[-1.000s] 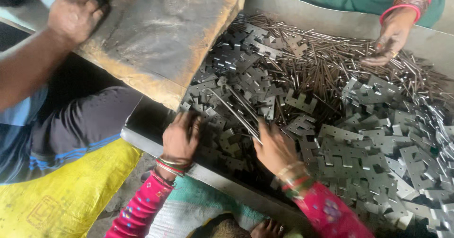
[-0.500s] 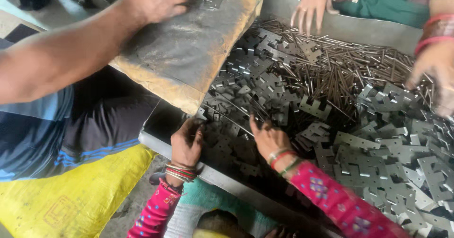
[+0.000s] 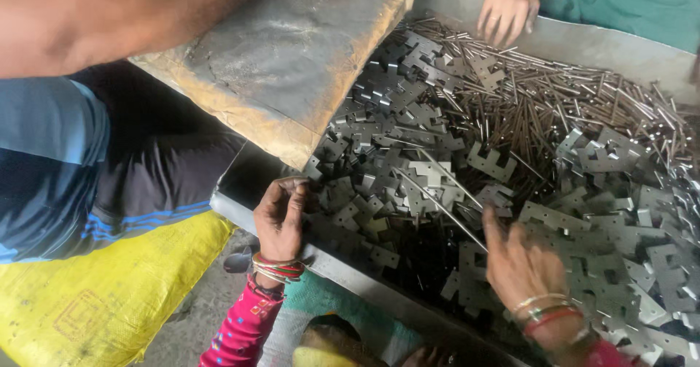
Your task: The person sorts metal hinge plates and long pins from a mixed pile in a large metal bin. They pick up items by hand, separate the plates from the pins, and place the sorted plates into a separate pile on the left side of the bin.
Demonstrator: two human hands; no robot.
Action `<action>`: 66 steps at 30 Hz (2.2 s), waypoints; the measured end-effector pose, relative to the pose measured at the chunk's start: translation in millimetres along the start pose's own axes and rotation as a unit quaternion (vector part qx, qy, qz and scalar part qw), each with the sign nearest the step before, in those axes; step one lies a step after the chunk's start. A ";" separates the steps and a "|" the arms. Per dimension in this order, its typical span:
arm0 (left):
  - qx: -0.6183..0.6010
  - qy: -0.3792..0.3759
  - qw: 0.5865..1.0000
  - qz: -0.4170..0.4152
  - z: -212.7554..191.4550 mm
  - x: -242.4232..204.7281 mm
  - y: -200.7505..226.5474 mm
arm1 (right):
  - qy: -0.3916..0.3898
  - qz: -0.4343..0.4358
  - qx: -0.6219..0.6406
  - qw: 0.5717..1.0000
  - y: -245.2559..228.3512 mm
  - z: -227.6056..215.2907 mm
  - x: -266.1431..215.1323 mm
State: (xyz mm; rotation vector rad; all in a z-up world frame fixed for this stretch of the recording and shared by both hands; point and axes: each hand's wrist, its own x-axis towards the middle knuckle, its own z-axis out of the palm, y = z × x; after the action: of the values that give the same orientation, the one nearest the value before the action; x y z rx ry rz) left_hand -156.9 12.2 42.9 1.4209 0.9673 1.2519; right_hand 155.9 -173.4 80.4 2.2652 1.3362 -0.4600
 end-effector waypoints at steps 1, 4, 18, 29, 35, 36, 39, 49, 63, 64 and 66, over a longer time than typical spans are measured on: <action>-0.004 0.004 1.000 -0.010 1.4 0.7 -1.2 | 0.048 -0.024 -0.001 0.999 -12.7 1.6 7.6; -0.024 0.009 0.999 -0.032 2.5 1.6 -2.3 | 0.190 -0.122 0.026 0.974 -70.1 5.8 35.2; 0.070 -0.025 0.997 0.029 2.5 14.2 -7.3 | 0.147 -0.234 -0.145 0.950 -88.5 33.0 26.0; 0.108 -0.061 0.991 0.057 -1.0 10.6 -11.9 | 0.160 -0.096 0.071 0.980 20.2 84.7 -57.3; 0.133 -0.065 0.988 0.042 -3.3 12.8 -16.9 | 0.276 -0.011 0.227 0.934 16.0 108.2 -82.6; 0.134 -0.068 0.988 0.041 -4.3 13.1 -16.7 | 0.294 0.000 0.241 0.925 19.9 108.6 -87.3; 0.140 -0.082 0.986 0.037 -3.5 14.4 -21.6 | 0.370 0.044 0.220 0.902 40.4 110.8 -101.0; 0.184 -0.116 0.974 0.065 -11.4 22.3 -49.4 | 0.280 0.230 0.288 0.887 98.3 143.6 -116.5; 0.306 -0.138 0.937 0.097 -3.7 22.4 -29.0 | 0.251 0.249 0.288 0.890 133.0 127.3 -61.6; 0.301 -0.144 0.938 0.093 -3.1 23.5 -31.6 | 0.244 0.263 0.281 0.890 128.3 122.2 -48.3; 0.285 -0.154 0.941 0.103 -4.5 26.6 -39.5 | 0.231 0.285 0.268 0.891 119.1 113.8 -19.3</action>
State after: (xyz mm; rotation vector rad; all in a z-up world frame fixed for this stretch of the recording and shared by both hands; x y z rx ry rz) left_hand -155.8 46.8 10.0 2.1445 1.0236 0.8776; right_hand 246.2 -299.4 21.6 3.2239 0.6852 -0.0758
